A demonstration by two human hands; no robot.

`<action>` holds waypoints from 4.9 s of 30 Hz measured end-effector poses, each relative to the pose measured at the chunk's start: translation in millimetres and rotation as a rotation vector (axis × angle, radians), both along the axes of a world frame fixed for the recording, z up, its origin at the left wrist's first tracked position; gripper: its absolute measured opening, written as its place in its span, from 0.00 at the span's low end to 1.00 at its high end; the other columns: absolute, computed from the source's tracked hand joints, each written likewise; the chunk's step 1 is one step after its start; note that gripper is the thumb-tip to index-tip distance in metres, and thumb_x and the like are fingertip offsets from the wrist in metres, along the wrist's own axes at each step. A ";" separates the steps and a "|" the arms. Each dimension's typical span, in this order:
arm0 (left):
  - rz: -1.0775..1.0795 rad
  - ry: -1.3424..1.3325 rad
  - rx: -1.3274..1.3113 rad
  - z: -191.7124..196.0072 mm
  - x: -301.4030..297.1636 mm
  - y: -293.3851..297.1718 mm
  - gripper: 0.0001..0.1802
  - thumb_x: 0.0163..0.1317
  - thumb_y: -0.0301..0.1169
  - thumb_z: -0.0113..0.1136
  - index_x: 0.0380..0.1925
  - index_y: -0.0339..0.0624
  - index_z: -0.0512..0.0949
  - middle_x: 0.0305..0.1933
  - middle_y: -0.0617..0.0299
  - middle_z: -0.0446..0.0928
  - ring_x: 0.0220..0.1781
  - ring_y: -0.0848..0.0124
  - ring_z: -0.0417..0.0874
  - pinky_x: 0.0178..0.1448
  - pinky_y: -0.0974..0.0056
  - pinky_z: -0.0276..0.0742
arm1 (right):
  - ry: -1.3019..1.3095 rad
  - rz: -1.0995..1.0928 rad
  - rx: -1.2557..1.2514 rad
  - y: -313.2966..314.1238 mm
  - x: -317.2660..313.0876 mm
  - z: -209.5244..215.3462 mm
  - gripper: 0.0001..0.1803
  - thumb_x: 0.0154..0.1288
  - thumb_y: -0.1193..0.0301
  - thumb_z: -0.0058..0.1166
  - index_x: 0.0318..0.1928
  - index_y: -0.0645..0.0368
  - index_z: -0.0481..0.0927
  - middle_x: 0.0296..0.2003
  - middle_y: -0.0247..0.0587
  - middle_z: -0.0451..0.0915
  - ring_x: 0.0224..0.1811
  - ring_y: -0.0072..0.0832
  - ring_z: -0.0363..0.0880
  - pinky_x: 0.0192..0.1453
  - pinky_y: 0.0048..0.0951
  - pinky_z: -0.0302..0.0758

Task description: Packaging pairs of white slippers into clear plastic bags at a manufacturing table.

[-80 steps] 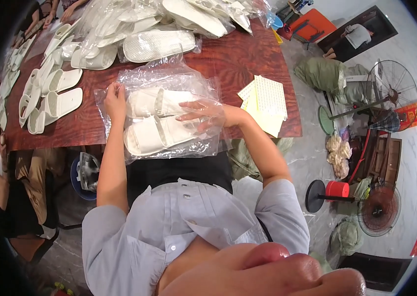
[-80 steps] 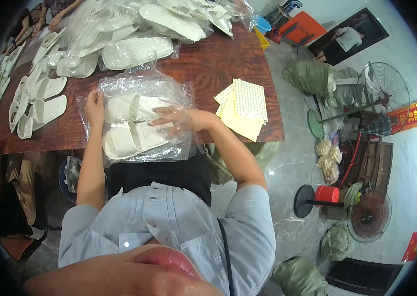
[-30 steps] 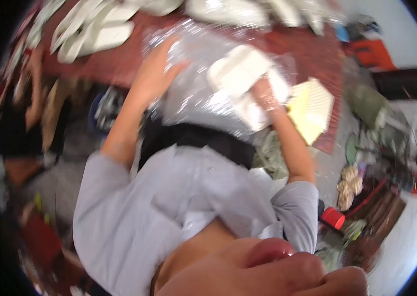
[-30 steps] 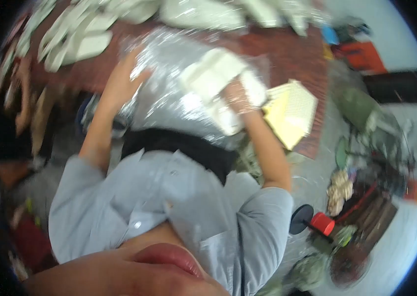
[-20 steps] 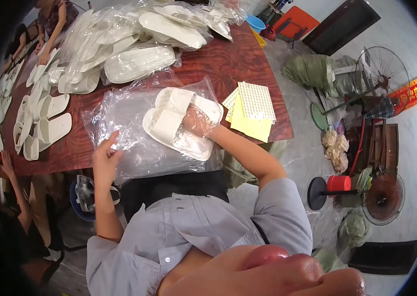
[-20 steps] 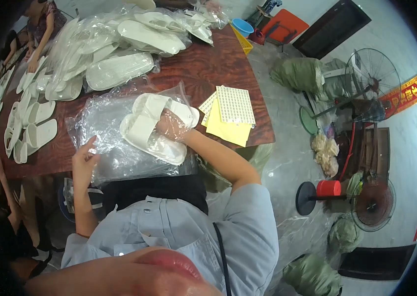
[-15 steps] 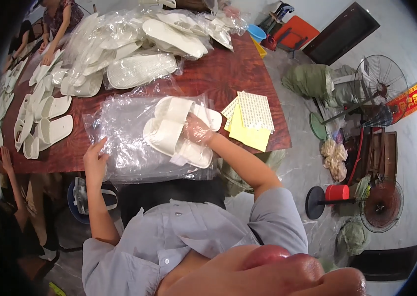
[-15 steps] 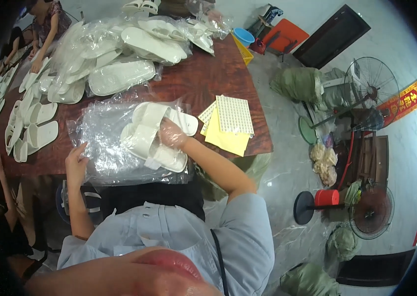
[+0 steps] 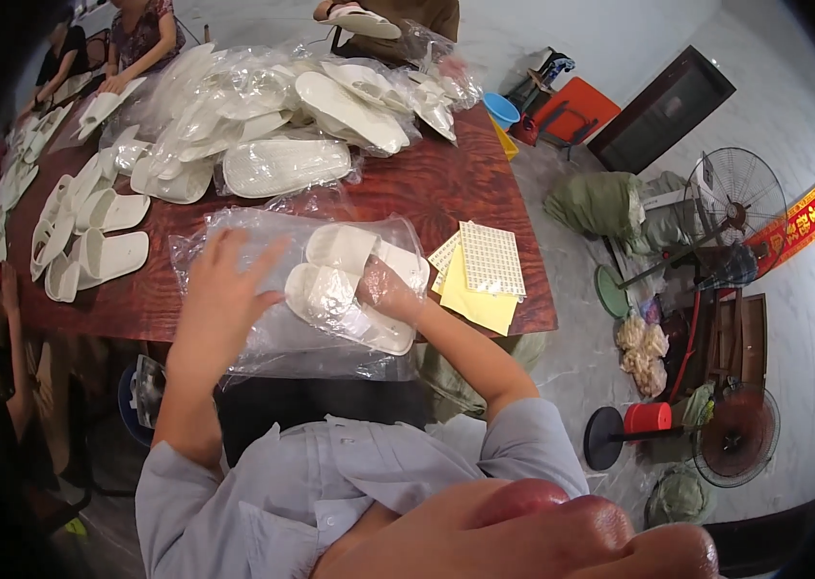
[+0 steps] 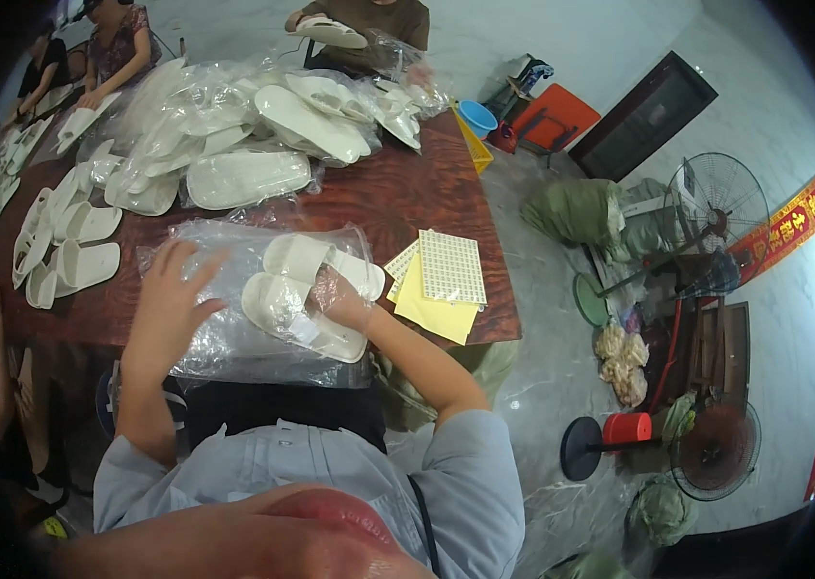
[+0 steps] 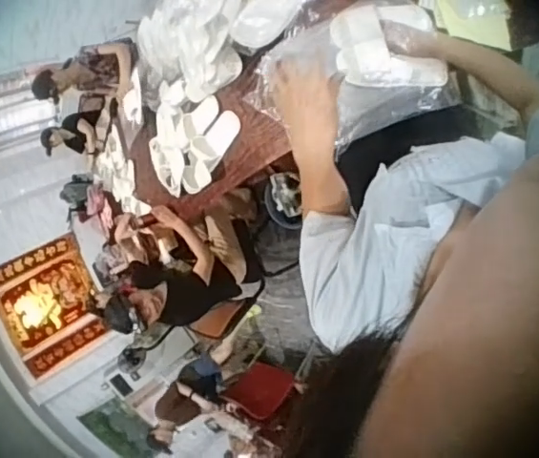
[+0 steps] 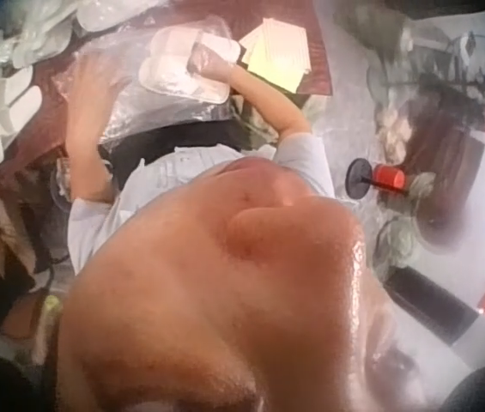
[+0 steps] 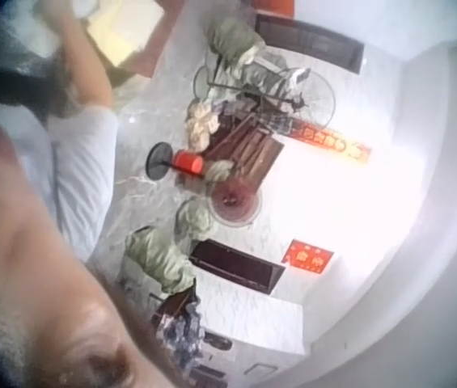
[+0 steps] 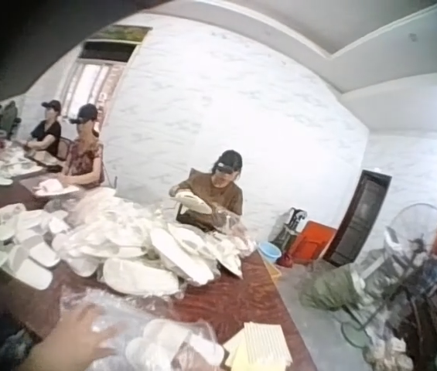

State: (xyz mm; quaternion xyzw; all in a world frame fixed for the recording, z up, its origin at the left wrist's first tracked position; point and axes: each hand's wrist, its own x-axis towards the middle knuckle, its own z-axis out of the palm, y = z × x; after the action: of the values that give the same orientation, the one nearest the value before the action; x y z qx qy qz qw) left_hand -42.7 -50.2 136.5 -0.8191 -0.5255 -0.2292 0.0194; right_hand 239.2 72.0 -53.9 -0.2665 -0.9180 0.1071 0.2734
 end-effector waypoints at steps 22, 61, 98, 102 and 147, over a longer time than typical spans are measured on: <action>0.085 -0.062 -0.104 -174.5 33.1 54.8 0.35 0.62 0.54 0.57 0.69 0.61 0.66 0.66 0.42 0.62 0.72 0.43 0.55 0.70 0.40 0.47 | -0.178 -0.221 -0.155 -3.6 9.7 3.6 0.11 0.54 0.72 0.54 0.37 0.60 0.85 0.43 0.54 0.81 0.48 0.48 0.80 0.62 0.46 0.71; 0.088 -0.073 -0.122 -181.4 38.1 57.4 0.30 0.58 0.58 0.60 0.61 0.70 0.75 0.70 0.39 0.60 0.75 0.37 0.49 0.71 0.33 0.46 | 0.519 -1.115 0.312 -43.8 264.3 247.1 0.11 0.62 0.81 0.47 0.42 0.71 0.81 0.33 0.42 0.83 0.33 0.27 0.76 0.39 0.32 0.73; 0.057 -0.513 -0.153 -171.2 36.4 58.5 0.31 0.62 0.48 0.55 0.63 0.48 0.71 0.67 0.52 0.70 0.72 0.55 0.63 0.73 0.49 0.55 | -0.111 -0.323 0.104 -17.1 -73.2 47.4 0.13 0.48 0.73 0.59 0.37 0.57 0.85 0.39 0.46 0.84 0.50 0.44 0.78 0.64 0.45 0.62; 0.072 -0.288 -0.134 -172.9 41.9 63.6 0.29 0.62 0.44 0.53 0.64 0.50 0.71 0.67 0.56 0.70 0.73 0.59 0.60 0.73 0.41 0.43 | 0.002 -0.331 0.075 -13.4 -53.4 19.2 0.16 0.50 0.72 0.59 0.43 0.59 0.85 0.42 0.47 0.83 0.54 0.43 0.76 0.65 0.46 0.62; 0.181 -0.074 -0.116 -133.5 80.8 90.0 0.41 0.60 0.59 0.60 0.69 0.53 0.65 0.60 0.37 0.70 0.64 0.42 0.69 0.66 0.49 0.67 | 0.904 -0.752 -0.325 -80.6 -8.9 2.3 0.07 0.64 0.83 0.51 0.42 0.67 0.78 0.41 0.46 0.77 0.40 0.35 0.79 0.46 0.32 0.76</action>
State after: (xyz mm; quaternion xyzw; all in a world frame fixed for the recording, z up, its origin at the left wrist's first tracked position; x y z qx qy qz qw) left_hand 38.1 39.7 3.0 -0.7588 -0.6103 -0.2258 -0.0269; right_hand 230.3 -8.6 -51.6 -0.5387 -0.5261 0.2444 0.6110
